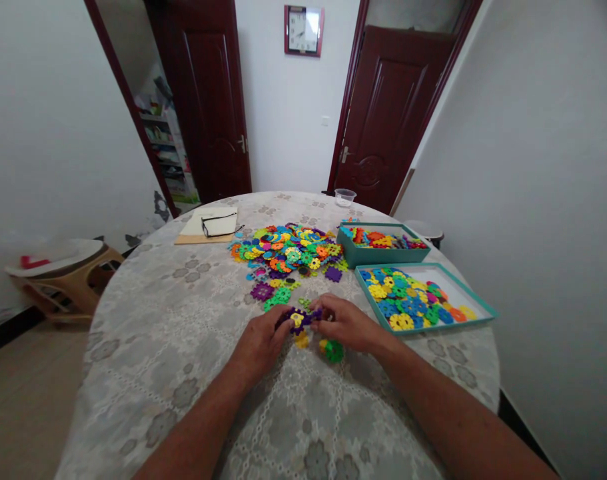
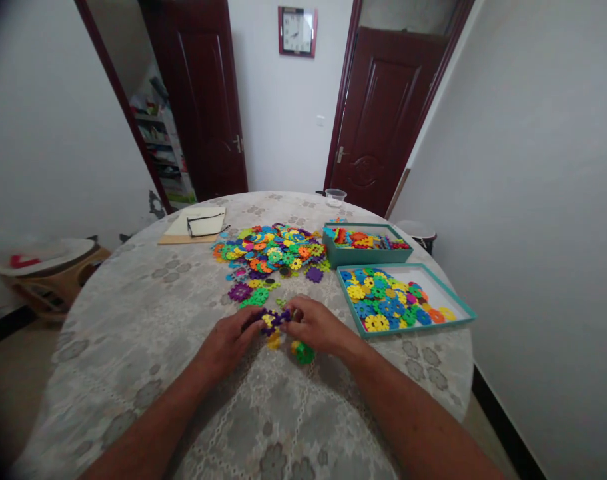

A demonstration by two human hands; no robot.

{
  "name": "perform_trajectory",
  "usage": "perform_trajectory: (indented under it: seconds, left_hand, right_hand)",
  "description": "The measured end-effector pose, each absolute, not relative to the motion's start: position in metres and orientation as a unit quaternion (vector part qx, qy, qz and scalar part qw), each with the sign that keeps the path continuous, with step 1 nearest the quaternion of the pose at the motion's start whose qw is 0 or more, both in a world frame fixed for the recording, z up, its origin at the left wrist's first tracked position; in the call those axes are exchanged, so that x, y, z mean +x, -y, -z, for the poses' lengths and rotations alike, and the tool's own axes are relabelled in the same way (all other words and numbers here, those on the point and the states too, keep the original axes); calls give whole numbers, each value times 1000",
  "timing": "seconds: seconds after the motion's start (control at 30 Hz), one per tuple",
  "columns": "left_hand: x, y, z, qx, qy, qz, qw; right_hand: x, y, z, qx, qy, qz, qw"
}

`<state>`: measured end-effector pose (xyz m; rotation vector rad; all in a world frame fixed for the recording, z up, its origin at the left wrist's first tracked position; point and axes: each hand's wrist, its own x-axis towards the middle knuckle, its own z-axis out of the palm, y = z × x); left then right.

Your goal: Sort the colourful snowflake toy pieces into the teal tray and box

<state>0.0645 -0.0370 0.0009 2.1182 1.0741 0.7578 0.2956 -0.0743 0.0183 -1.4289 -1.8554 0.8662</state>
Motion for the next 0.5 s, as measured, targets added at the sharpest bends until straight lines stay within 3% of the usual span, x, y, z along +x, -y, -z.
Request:
perform_trajectory:
  seconds: [0.3, 0.4, 0.5]
  left_hand:
    - [65, 40, -3, 824, -341, -287, 349]
    - [60, 39, -4, 815, -379, -304, 316]
    - [55, 34, 4, 814, -411, -331, 244]
  right_hand:
    - [288, 71, -20, -534, 610, -453, 372]
    - [317, 58, -39, -575, 638, -379, 344]
    - [364, 28, -61, -623, 601, -300, 401]
